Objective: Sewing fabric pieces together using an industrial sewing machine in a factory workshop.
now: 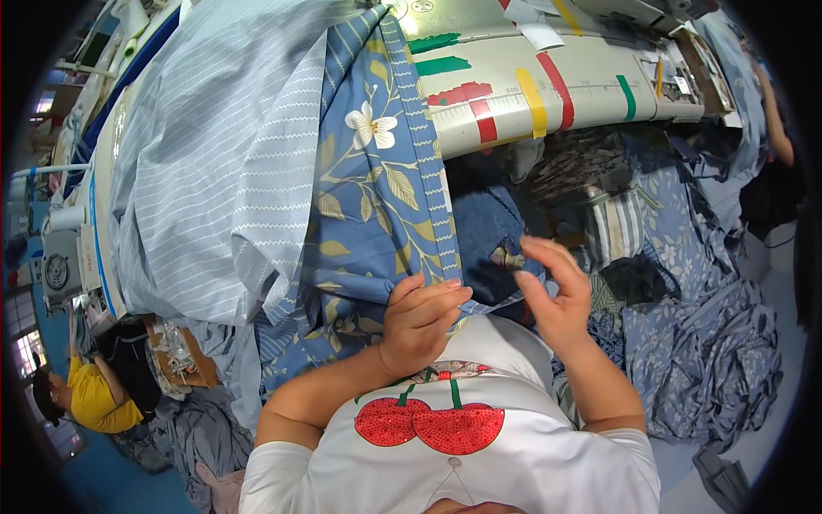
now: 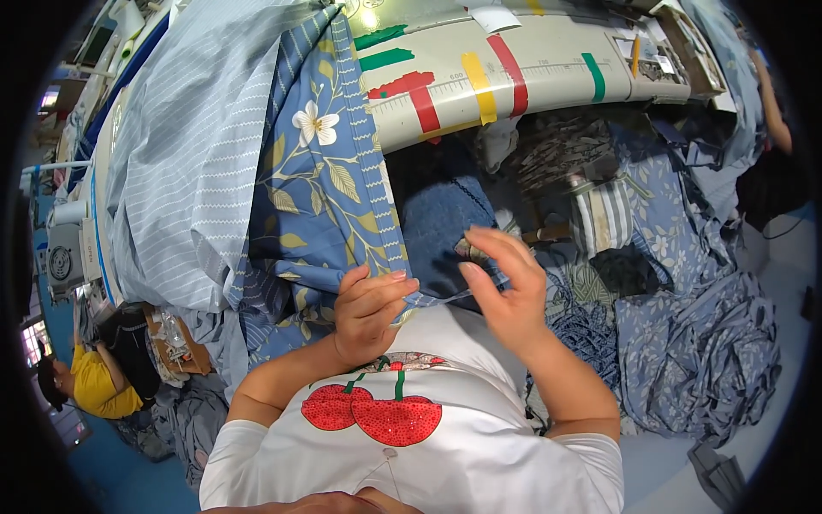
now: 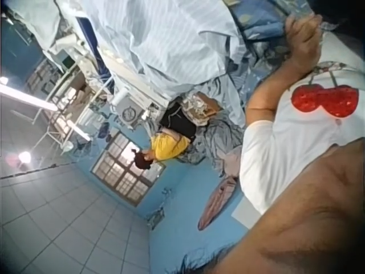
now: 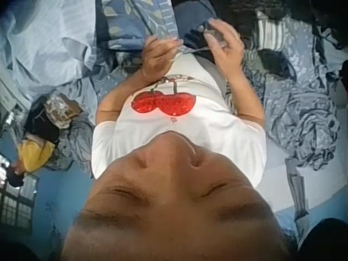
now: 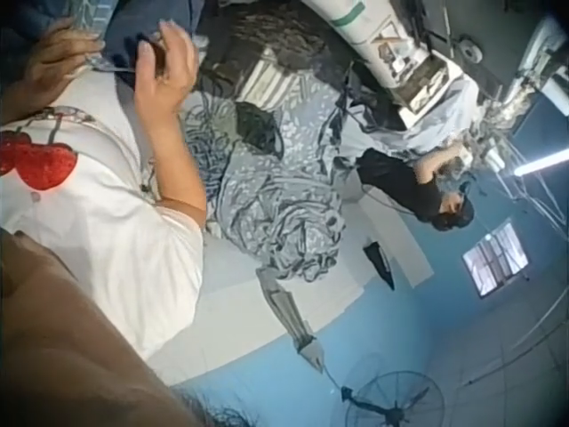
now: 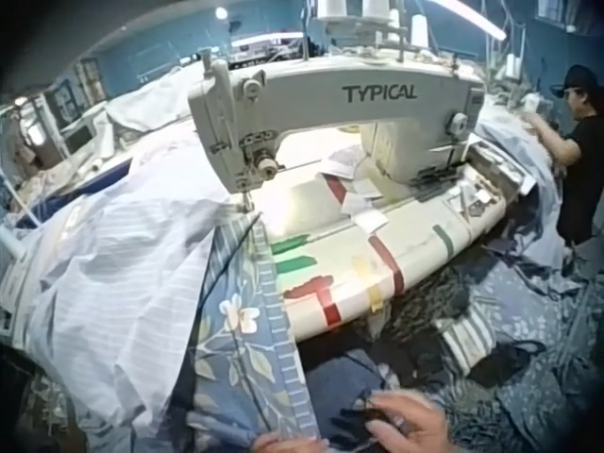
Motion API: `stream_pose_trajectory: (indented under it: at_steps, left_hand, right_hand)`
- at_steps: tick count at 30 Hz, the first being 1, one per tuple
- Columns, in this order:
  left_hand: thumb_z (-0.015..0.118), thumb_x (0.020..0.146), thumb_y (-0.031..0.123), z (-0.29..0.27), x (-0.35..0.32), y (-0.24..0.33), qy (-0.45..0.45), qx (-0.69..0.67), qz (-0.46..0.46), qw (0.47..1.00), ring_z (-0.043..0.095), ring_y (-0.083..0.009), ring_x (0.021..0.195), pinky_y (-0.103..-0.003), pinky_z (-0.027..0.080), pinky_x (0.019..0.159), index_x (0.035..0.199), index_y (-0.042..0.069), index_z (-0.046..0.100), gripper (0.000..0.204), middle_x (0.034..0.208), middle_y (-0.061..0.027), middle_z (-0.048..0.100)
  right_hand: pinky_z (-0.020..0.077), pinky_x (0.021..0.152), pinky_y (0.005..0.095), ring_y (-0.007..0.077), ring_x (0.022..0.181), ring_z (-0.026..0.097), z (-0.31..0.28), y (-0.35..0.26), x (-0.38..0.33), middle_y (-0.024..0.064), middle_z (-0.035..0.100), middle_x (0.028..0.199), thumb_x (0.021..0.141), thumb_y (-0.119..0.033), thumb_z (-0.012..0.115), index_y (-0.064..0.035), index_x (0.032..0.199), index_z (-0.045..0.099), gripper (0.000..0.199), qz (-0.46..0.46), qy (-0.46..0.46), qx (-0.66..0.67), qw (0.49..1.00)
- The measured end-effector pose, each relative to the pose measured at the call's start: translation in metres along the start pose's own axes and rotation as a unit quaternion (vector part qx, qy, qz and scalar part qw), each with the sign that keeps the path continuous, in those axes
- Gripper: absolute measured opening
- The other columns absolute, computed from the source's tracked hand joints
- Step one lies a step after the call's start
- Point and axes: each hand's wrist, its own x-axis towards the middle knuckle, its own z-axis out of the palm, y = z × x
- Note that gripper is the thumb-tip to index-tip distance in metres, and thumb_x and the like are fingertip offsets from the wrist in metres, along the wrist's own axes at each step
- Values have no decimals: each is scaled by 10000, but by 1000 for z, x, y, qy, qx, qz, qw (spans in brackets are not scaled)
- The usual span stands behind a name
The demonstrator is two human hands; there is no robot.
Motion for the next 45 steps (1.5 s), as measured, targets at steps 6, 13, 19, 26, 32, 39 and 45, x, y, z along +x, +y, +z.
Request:
stream_pose_trajectory:
  at_steps: [6,13,19,26,32,39,45]
  left_hand:
    - [600,638,8,0,3,2,9,-23,6,1000,609,-207,1048,-382,344,973,867,28,636,233,1059,-54,670]
    - [652,686,75,-8,3,4,-24,26,35,999,573,-212,1083,-395,332,987,922,45,642,238,1115,-75,620]
    - [737,703,136,-73,24,27,68,264,-27,962,523,-235,1001,-419,360,880,994,84,649,309,1110,-85,550]
    - [685,733,59,-114,12,-1,81,316,-219,920,550,-288,808,-383,401,711,979,30,636,253,899,-132,583]
    - [683,766,28,-103,-3,48,23,54,-319,946,511,-305,518,-382,378,457,792,24,560,126,675,-119,517]
    - [710,772,53,-126,42,65,-119,4,-143,982,502,-294,487,-365,362,416,709,46,479,239,606,-101,460]
    - [612,803,120,-125,97,93,-228,107,10,968,539,-222,473,-323,406,399,734,58,452,186,593,-73,495]
  right_hand:
    - [412,968,425,245,1045,613,37,6,40,127,648,1063,740,-83,663,-47,962,669,225,-404,-45,-210,889]
    - [435,946,427,255,971,654,39,3,58,123,666,977,740,-76,614,-5,865,674,155,-489,-135,-156,848]
    - [458,915,416,248,943,666,40,-3,61,125,672,941,715,-60,635,28,832,670,151,-472,-147,-156,855]
    - [453,919,412,236,926,667,40,-7,58,116,672,920,701,-36,645,23,837,675,151,-460,-135,-147,865]
    - [441,927,418,223,918,664,36,-6,54,105,672,910,691,-37,648,12,836,676,156,-449,-125,-141,873]
    - [388,951,428,214,926,660,29,-17,50,97,670,911,668,-36,633,0,832,673,173,-442,-127,-136,877]
    - [358,980,433,212,948,648,19,-32,47,94,666,936,654,-63,633,-12,796,653,153,-430,-115,-142,884]
